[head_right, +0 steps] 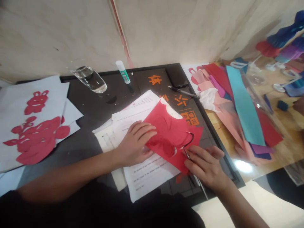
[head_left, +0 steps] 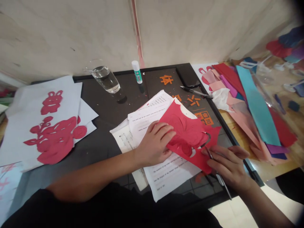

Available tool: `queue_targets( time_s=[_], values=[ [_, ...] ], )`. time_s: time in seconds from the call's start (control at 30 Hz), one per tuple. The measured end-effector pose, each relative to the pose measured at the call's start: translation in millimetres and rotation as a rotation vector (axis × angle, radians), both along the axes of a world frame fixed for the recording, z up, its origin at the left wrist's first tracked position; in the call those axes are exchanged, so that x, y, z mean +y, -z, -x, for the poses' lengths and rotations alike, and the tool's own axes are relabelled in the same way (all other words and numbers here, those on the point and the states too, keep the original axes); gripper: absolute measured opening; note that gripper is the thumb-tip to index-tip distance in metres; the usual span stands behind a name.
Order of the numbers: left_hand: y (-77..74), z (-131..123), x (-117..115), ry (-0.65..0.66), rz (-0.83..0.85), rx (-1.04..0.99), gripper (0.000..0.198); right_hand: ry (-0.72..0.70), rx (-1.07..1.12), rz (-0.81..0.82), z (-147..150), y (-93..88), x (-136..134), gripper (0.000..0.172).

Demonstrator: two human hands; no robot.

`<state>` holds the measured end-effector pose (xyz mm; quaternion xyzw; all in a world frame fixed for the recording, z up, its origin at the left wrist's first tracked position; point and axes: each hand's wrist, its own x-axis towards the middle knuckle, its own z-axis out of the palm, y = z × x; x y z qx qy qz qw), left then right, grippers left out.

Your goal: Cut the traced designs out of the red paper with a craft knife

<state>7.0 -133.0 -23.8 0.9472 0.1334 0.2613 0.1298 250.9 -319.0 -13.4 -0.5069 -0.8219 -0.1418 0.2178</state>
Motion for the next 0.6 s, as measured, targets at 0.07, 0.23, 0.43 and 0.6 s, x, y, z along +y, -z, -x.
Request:
queue_targets(
  time_s=[0.07, 0.23, 0.43, 0.6],
  values=[
    [2.2, 0, 2, -0.005, 0.024, 0.011, 0.044, -0.007, -0.022, 0.014, -7, 3.0, -3, 0.008],
    [3.7, 0, 2, 0.065, -0.087, -0.068, 0.009, 0.092, -0.083, 0.036, -27, 3.3, -3, 0.018],
    [-13.5, 8, -11, 0.154, -0.527, -0.123, 0.008, 0.239, 0.1, 0.141, 9, -30.1, 5, 0.01],
    [-30.2, 14, -31, 0.212, -0.643, -0.171, 0.014, 0.168, 0.169, 0.048, 66, -21.5, 12, 0.014]
  ],
)
